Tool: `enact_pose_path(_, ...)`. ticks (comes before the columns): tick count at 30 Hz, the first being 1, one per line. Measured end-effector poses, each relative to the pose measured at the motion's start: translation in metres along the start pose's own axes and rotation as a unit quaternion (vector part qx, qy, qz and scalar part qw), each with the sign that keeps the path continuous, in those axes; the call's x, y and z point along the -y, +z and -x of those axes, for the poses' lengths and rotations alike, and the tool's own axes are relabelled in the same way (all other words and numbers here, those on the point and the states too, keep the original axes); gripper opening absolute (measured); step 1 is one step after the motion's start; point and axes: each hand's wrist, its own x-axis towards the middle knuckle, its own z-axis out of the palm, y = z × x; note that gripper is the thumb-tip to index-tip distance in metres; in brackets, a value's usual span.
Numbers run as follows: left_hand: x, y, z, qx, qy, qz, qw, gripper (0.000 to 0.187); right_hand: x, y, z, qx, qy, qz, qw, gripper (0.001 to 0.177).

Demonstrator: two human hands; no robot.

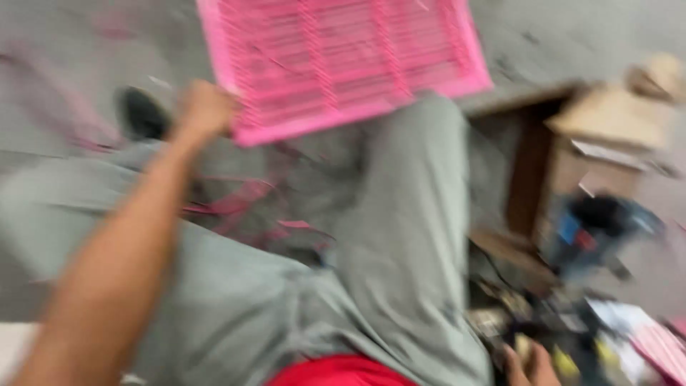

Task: Repairing a pink chair by weaving plastic cord, using a heat gun to soften it, a knife to trim it, and a hammer to secure it.

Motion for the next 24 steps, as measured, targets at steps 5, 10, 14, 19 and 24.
enact_pose_path(5,-0.030,-0.019,0.039,-0.069,-0.005,0.013,0.998,0.044,0.107,-0.078,0.062,-0.035,0.006,0.035,0.999,0.048)
enact_pose_path(10,-0.038,-0.019,0.043,-0.036,-0.079,0.200,0.976,0.052,0.100,-0.046,0.087,-0.071,0.011,0.025,0.997,0.050)
enact_pose_path(14,-0.019,-0.006,0.029,-0.054,-0.027,0.084,0.995,0.054,0.108,-0.035,0.100,-0.026,-0.107,0.063,0.992,0.053)
enact_pose_path(19,-0.044,-0.016,0.039,-0.033,-0.074,0.179,0.980,0.050,0.187,-0.062,0.117,-0.014,-0.072,0.089,0.993,0.049)
enact_pose_path(24,-0.043,-0.017,0.036,-0.023,-0.104,0.186,0.977,0.052,0.187,-0.061,0.128,0.000,-0.055,0.082,0.995,0.047)
